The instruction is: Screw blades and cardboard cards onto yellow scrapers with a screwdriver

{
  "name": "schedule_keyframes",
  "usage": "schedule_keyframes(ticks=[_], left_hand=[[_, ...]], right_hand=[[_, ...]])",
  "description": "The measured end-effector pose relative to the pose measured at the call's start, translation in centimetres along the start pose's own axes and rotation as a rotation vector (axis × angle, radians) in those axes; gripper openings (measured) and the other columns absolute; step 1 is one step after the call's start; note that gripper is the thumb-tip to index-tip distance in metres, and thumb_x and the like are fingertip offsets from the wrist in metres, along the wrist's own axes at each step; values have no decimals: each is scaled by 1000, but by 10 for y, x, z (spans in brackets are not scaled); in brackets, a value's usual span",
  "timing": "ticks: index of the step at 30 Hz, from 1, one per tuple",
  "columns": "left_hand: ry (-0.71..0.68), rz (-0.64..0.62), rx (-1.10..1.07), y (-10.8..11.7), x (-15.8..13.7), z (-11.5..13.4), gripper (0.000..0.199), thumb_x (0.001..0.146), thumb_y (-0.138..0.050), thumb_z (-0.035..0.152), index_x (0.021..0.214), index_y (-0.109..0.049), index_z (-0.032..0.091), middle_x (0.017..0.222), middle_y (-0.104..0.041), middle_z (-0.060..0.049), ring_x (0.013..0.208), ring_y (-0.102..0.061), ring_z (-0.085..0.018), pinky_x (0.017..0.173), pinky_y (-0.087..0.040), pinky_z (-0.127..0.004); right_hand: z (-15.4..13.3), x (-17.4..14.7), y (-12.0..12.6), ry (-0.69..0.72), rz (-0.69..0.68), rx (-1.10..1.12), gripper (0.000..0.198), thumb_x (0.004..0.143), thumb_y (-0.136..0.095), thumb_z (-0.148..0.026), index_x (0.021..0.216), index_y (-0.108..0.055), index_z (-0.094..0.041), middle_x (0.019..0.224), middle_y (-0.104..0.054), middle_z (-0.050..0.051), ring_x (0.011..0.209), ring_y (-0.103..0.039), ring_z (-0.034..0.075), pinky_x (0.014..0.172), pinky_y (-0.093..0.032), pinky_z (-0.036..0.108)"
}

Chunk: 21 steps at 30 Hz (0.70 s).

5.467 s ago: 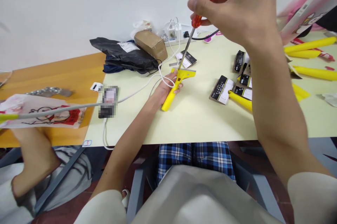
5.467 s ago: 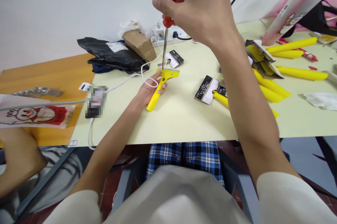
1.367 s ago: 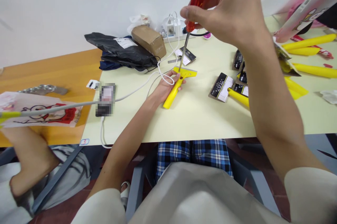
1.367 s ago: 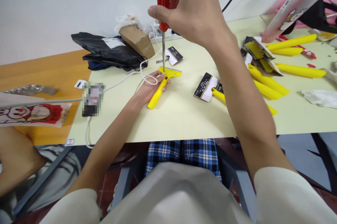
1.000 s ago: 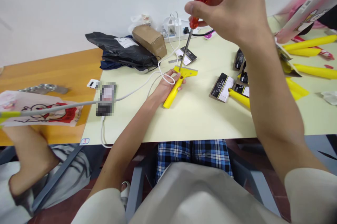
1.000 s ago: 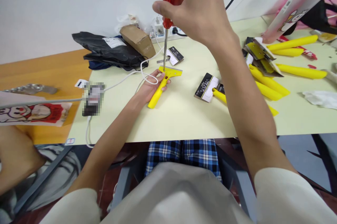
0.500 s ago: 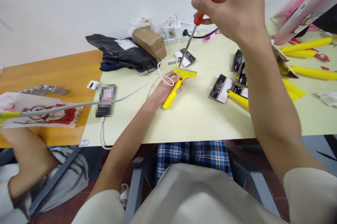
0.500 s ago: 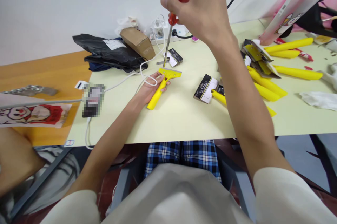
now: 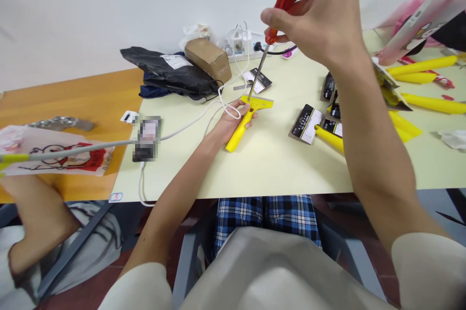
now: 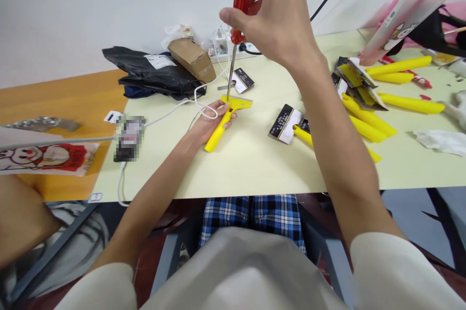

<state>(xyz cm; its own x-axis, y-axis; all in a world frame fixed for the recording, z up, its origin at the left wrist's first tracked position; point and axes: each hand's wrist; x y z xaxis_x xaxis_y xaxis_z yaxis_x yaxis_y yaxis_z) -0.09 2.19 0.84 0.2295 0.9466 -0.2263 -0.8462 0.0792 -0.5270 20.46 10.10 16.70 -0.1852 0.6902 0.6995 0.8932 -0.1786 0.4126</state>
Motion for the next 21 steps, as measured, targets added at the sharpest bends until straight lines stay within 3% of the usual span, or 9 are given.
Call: schedule_keyframes(ticks=[10, 16, 21], left_hand=[[-23, -17, 3, 5, 3, -2, 33, 93, -90, 21, 92, -57, 21, 100, -73, -4, 80, -75, -14, 50, -45, -19], [17, 27, 1, -2, 1, 2, 26, 95, -87, 17, 92, -61, 19, 97, -74, -4, 78, -74, -13, 48, -44, -19], [0, 10, -11, 0, 4, 0, 21, 98, -82, 16, 93, -62, 18, 96, -75, -5, 77, -75, -13, 46, -45, -18]], right_hand=[[-5, -2, 3, 0, -26, 9, 41, 82, -87, -19, 114, -63, -26, 130, -73, 6, 101, -76, 26, 89, -69, 48], [-12, -6, 12, 140, -198, 69, 37, 87, -84, -31, 121, -68, -37, 135, -72, -2, 105, -79, 21, 89, -71, 40], [-24, -8, 15, 178, -313, 103, 41, 87, -84, -30, 123, -69, -42, 112, -75, -4, 106, -82, 19, 96, -72, 35]])
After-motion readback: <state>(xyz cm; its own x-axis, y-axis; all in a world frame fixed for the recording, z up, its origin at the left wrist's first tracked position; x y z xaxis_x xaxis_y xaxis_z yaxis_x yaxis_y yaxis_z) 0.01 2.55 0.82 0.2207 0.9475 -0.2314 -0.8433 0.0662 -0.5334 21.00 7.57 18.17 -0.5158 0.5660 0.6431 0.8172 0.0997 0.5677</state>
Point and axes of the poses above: each hand's wrist, its own x-axis towards the middle knuckle, its own y-axis out of the back of the hand, z = x × y
